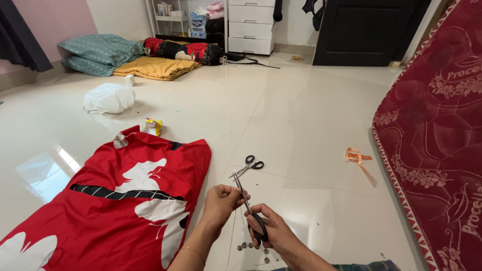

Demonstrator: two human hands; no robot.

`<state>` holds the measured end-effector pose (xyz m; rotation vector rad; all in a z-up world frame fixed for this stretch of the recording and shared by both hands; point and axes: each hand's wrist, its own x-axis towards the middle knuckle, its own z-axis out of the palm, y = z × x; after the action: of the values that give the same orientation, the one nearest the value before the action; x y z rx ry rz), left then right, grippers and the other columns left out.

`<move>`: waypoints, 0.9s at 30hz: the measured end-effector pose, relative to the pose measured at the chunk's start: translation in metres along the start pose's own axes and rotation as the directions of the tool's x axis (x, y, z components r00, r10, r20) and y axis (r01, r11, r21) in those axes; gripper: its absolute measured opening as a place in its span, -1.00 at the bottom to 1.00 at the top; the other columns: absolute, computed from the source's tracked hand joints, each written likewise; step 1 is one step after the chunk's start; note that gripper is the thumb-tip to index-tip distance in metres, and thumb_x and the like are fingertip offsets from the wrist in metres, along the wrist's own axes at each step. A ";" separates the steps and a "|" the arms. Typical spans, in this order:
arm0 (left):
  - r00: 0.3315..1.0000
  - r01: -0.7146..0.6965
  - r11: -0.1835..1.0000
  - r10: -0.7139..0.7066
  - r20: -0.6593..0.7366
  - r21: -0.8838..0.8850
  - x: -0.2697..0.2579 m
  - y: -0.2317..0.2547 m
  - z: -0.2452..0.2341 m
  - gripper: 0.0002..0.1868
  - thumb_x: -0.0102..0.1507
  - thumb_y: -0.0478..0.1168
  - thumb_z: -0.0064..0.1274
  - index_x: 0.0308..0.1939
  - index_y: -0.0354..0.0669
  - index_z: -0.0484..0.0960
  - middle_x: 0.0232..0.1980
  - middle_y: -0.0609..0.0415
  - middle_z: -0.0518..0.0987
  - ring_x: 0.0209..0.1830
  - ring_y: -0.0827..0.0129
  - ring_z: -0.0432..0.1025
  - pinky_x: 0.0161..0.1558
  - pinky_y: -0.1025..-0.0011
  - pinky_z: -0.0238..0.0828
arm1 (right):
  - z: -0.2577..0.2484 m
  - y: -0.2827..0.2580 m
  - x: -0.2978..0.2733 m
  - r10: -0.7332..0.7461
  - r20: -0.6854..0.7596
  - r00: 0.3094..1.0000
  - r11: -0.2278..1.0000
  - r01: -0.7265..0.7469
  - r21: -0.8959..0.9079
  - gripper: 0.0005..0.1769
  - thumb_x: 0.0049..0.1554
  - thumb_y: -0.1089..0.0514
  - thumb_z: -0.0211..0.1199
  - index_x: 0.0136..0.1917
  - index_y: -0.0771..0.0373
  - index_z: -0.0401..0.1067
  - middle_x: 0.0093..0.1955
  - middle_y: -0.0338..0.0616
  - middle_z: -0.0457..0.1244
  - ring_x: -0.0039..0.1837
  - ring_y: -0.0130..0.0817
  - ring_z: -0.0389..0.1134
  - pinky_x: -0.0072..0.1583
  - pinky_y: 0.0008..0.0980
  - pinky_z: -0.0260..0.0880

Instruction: The person threads a needle and sews a button onto a piece of plaid fabric. They use scissors to cut the thread and then repeatedly pass the needle through the fabric and button to secure it.

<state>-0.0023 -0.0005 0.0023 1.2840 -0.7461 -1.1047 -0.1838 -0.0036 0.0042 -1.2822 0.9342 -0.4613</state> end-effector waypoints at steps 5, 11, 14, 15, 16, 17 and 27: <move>0.999 0.035 0.999 -0.035 0.009 -0.030 0.006 -0.006 -0.002 -0.75 0.34 -0.24 -0.01 -0.13 -0.48 0.54 -0.09 -0.15 0.70 -0.08 0.29 0.65 -0.01 0.45 0.62 | -0.012 0.021 0.014 -0.071 -0.042 0.997 0.998 0.071 -0.001 -0.60 0.11 -0.17 0.33 0.12 0.03 0.43 -0.31 -0.32 0.26 -0.33 -0.54 0.29 -0.28 -0.53 0.06; 0.996 0.091 0.992 -0.089 -0.024 0.087 -0.001 -0.005 -0.004 -0.70 0.32 -0.16 -0.04 -0.02 -0.34 0.58 0.04 -0.03 0.66 0.04 0.31 0.60 -0.02 0.45 0.57 | -0.073 0.086 0.068 -0.041 -0.271 0.962 0.959 -0.038 -0.281 -0.60 0.14 0.07 0.32 0.24 0.05 0.38 -0.12 -0.18 0.40 -0.14 -0.47 0.40 -0.10 -0.44 0.44; 0.992 0.122 0.981 -0.121 -0.016 0.150 -0.008 0.000 -0.004 -0.69 0.32 -0.09 -0.05 0.00 -0.22 0.59 0.04 0.08 0.67 0.00 0.43 0.56 -0.15 0.53 0.45 | -0.108 0.129 0.070 -0.047 -0.336 0.941 0.781 -0.175 -0.600 -0.59 0.16 0.13 0.26 0.28 0.12 0.35 -0.03 -0.07 0.39 -0.05 -0.27 0.44 0.02 -0.27 0.49; 0.991 0.133 0.976 -0.133 -0.014 0.173 -0.010 0.002 -0.003 -0.69 0.32 -0.06 -0.05 0.00 -0.17 0.59 0.03 0.13 0.67 -0.03 0.48 0.55 -0.20 0.55 0.39 | -0.116 0.137 0.066 -0.048 -0.319 0.947 0.660 -0.209 -0.721 -0.59 0.18 0.14 0.23 0.30 0.12 0.33 0.05 -0.05 0.37 0.02 -0.22 0.46 0.11 -0.22 0.49; 0.991 0.132 0.980 -0.133 -0.005 0.150 -0.011 0.004 -0.002 -0.70 0.32 -0.06 -0.05 -0.02 -0.18 0.58 0.00 0.14 0.66 -0.09 0.49 0.51 -0.26 0.55 0.35 | -0.118 0.142 0.062 -0.062 -0.284 0.957 0.583 -0.196 -0.789 -0.60 0.19 0.14 0.24 0.30 0.10 0.34 0.13 -0.05 0.34 0.14 -0.17 0.37 0.20 -0.22 0.41; 0.991 0.131 0.983 -0.132 0.004 0.127 -0.013 0.006 -0.001 -0.70 0.33 -0.05 -0.05 -0.04 -0.18 0.58 -0.03 0.15 0.64 -0.16 0.50 0.46 -0.31 0.55 0.31 | -0.117 0.143 0.057 -0.073 -0.248 0.966 0.499 -0.180 -0.848 -0.60 0.19 0.14 0.24 0.30 0.09 0.36 0.21 -0.04 0.30 0.25 -0.13 0.28 0.30 -0.21 0.33; 0.995 0.078 0.937 -0.095 -0.033 -0.340 0.005 0.020 0.030 -0.80 0.35 -0.13 0.00 -0.29 -0.12 0.40 -0.43 0.21 0.35 -0.52 0.54 0.20 -0.53 0.55 0.09 | -0.002 0.001 0.019 -0.096 0.339 0.936 0.981 0.147 -0.127 -0.58 0.27 -0.11 0.06 0.20 0.22 0.42 0.03 -0.22 0.42 0.18 -0.47 0.43 0.41 -0.27 0.29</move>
<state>-0.0235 -0.0169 0.0261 1.0524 -0.4413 -1.2094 -0.1746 -0.0185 -0.0033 -1.5069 0.6155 -0.2609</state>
